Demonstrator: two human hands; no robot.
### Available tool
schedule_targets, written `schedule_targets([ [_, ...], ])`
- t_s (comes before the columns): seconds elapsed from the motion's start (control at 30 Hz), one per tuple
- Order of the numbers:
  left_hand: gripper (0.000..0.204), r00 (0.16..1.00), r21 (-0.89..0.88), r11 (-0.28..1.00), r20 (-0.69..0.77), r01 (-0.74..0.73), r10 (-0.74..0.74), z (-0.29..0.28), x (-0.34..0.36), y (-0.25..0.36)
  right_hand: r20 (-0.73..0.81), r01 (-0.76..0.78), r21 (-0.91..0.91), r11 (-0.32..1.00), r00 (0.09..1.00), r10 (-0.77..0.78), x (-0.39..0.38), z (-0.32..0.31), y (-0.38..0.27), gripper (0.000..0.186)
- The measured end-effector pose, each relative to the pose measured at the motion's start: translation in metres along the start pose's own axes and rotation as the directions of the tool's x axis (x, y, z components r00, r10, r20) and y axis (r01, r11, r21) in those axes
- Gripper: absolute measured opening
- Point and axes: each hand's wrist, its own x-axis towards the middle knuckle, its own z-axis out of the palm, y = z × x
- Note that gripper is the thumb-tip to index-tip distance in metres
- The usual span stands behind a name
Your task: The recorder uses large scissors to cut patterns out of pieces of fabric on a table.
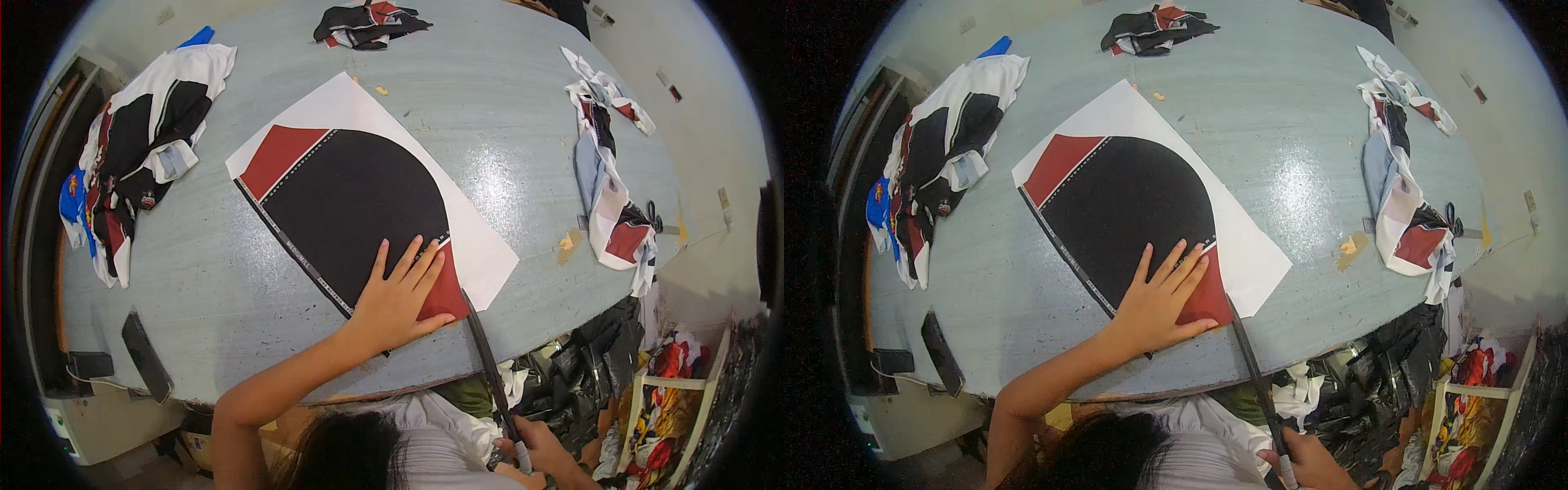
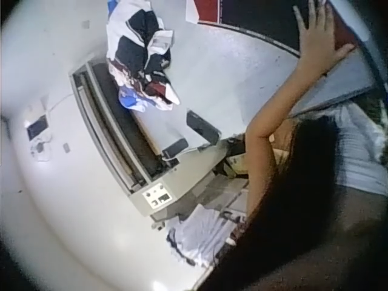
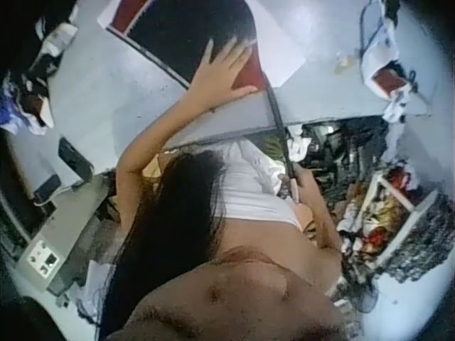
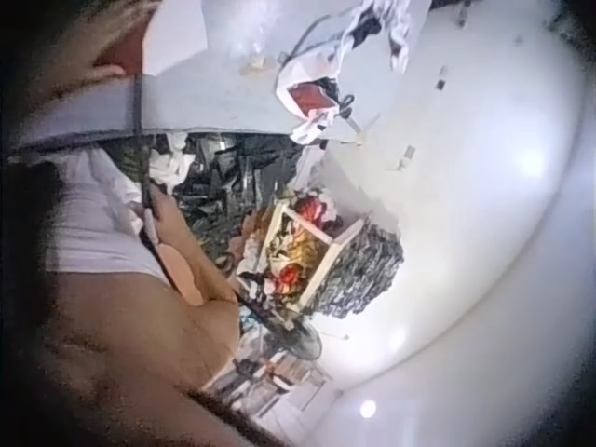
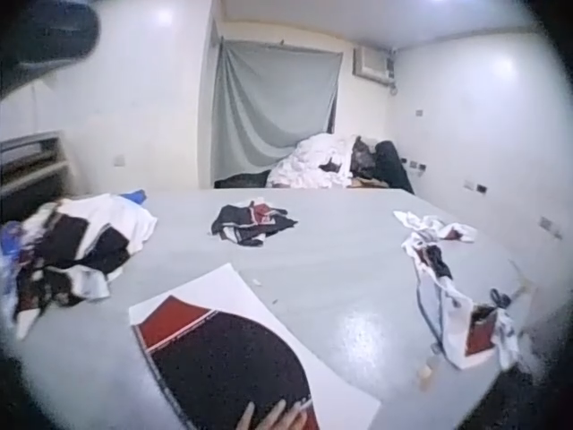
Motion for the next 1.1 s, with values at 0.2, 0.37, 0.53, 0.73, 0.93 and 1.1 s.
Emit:
schedule_targets([
  [0.2,0.087,1.000,-0.025,1.000,-0.004,-0.007,0.007,0.000,0.001,0.000,0.070,-0.030,0.027,0.999,0.997,0.028,0.000,-0.001,-0.015,0.049],
  [0.37,0.090,1.000,-0.034,0.999,-0.001,-0.019,0.019,0.001,0.002,0.001,0.075,0.004,-0.067,0.998,0.997,0.001,0.009,0.002,-0.028,0.049],
  [0.53,0.090,0.999,-0.080,0.996,-0.023,-0.027,0.025,0.003,0.002,0.001,0.019,0.121,-0.214,0.969,0.993,-0.119,0.018,0.000,-0.027,0.050],
  [0.73,0.093,1.000,-0.103,0.994,0.000,-0.025,0.025,0.001,0.000,-0.001,0.096,0.082,-0.057,0.995,0.992,-0.076,0.018,-0.008,-0.038,0.056],
  [0.93,0.094,1.000,-0.097,0.995,-0.010,-0.026,0.025,0.002,0.000,-0.001,0.051,-0.025,-0.237,0.971,0.998,0.038,0.023,0.002,-0.042,0.053],
  [1.1,0.094,0.999,-0.107,0.994,-0.028,-0.028,0.025,0.003,-0.001,-0.001,-0.037,0.086,-0.160,0.983,0.995,-0.093,0.024,0.009,-0.038,0.057],
])
